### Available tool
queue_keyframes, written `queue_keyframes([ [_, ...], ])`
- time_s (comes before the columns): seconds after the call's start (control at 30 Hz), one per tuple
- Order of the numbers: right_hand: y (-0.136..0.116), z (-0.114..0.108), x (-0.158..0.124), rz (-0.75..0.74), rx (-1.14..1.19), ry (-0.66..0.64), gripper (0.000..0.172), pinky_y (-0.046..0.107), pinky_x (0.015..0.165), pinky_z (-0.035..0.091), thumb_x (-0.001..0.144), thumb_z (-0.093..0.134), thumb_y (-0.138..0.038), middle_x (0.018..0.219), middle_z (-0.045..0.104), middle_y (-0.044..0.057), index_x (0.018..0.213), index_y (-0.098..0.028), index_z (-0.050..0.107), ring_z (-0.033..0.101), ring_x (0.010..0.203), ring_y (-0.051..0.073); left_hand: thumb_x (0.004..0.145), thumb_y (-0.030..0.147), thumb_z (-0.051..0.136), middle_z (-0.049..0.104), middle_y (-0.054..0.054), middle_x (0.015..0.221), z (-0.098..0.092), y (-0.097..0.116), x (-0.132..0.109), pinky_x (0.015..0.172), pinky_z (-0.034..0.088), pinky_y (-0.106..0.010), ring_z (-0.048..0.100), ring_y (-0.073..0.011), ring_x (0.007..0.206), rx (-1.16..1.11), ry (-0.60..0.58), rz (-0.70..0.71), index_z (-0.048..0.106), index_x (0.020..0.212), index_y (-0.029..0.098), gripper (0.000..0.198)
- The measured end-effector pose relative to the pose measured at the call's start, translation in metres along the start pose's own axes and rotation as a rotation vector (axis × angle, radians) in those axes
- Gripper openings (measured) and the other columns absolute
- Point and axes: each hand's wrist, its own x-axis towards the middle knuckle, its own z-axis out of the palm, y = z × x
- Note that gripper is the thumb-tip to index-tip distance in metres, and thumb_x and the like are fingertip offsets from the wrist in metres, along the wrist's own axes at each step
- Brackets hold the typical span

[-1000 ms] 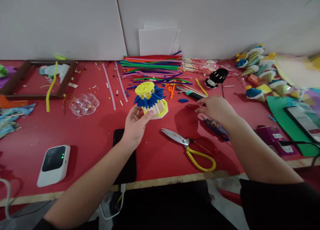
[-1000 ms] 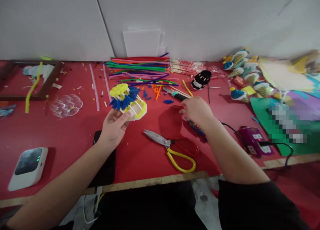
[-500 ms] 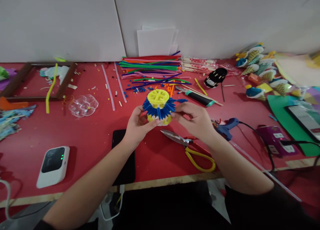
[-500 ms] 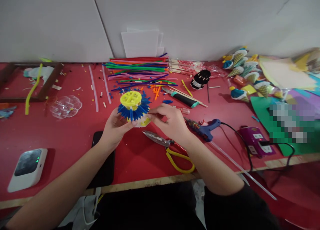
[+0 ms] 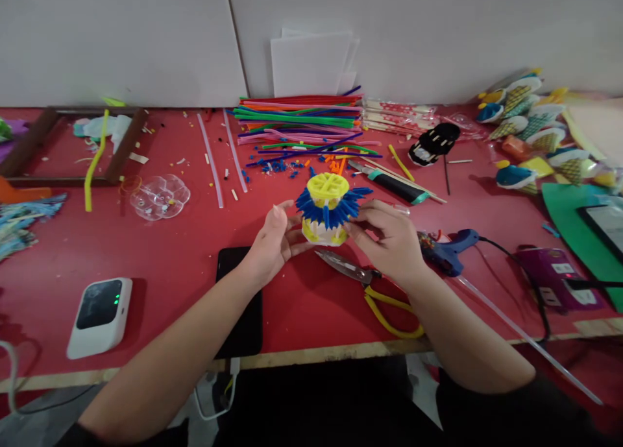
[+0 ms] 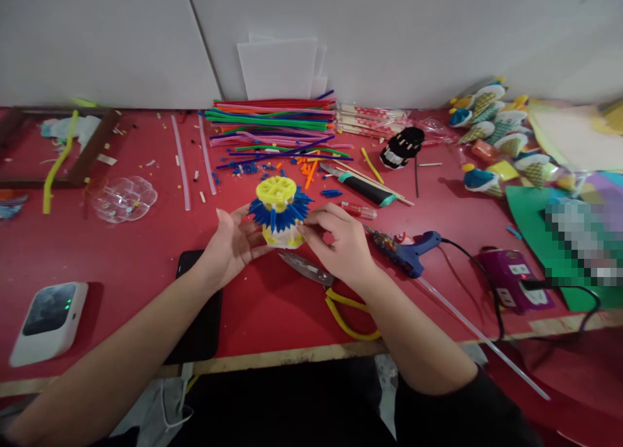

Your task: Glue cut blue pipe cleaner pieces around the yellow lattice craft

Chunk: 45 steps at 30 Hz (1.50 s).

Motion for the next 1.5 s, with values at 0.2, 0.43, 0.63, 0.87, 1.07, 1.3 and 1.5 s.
queue_keyframes([
  [0.2,0.000,0.000,-0.004,-0.216,-0.153,0.045,0.012,0.033,0.071,0.059,0.093,0.058,-0.017,0.087,0.071,0.004,0.092,-0.024,0.068,0.070,0.081,0.019,0.072,0.053,0.082,0.068,-0.003,0.107,0.008,0.011,-0.007,0.070,0.060,-0.034,0.067,-0.0157,0.076,-0.084,0.005,-0.073,0.053,0.116,0.025,0.060],
  [0.43,0.001,0.002,-0.004,-0.286,-0.182,0.060,0.014,0.032,0.069,0.059,0.094,0.056,-0.015,0.087,0.070,0.004,0.094,-0.023,0.067,0.069,0.078,0.017,0.048,0.047,0.095,0.066,0.007,0.090,0.003,0.009,-0.006,0.057,0.052,-0.021,0.067,-0.0129,0.072,-0.012,0.046,-0.073,0.040,0.124,0.034,0.094],
  [0.63,0.002,0.004,-0.005,-0.264,-0.162,0.048,0.012,0.033,0.070,0.059,0.094,0.056,-0.015,0.088,0.069,0.005,0.094,-0.023,0.066,0.069,0.080,0.017,0.049,0.042,0.095,0.066,0.007,0.088,0.003,0.009,-0.004,0.057,0.050,-0.021,0.067,-0.0130,0.070,0.045,0.051,-0.038,0.036,0.128,0.034,0.099],
  [0.87,0.005,0.009,-0.006,-0.243,-0.142,0.053,0.015,0.030,0.070,0.059,0.092,0.055,-0.011,0.089,0.068,0.005,0.094,-0.023,0.065,0.069,0.081,0.017,0.051,0.040,0.095,0.065,0.005,0.087,0.004,0.008,-0.006,0.063,0.050,-0.022,0.069,-0.0158,0.077,0.071,0.053,-0.022,0.032,0.128,0.033,0.100],
  [1.07,0.005,0.020,-0.006,-0.188,-0.092,0.086,0.017,0.031,0.070,0.058,0.090,0.055,-0.010,0.090,0.068,0.006,0.097,-0.023,0.063,0.068,0.082,0.019,0.060,0.046,0.091,0.062,0.000,0.106,-0.005,0.000,-0.003,0.090,0.054,-0.036,0.067,-0.0201,0.102,0.140,0.014,0.146,0.030,0.127,0.034,0.091],
  [1.3,-0.003,0.014,-0.009,-0.017,0.164,0.037,0.025,0.032,0.071,0.056,0.090,0.052,-0.013,0.090,0.067,0.004,0.110,-0.023,0.063,0.065,0.077,0.017,0.068,0.034,0.088,0.047,-0.007,0.133,-0.020,-0.004,0.003,0.102,0.050,-0.044,0.058,-0.0236,0.123,0.433,-0.072,0.650,0.023,0.131,0.040,0.091],
  [1.5,-0.003,0.015,-0.009,0.139,0.339,0.140,0.016,0.029,0.069,0.057,0.093,0.061,-0.028,0.084,0.068,0.002,0.108,-0.023,0.062,0.066,0.074,0.016,0.067,0.029,0.089,0.044,-0.006,0.136,-0.022,-0.006,0.003,0.106,0.048,-0.044,0.055,-0.0246,0.129,0.544,-0.145,0.787,0.022,0.136,0.042,0.097],
])
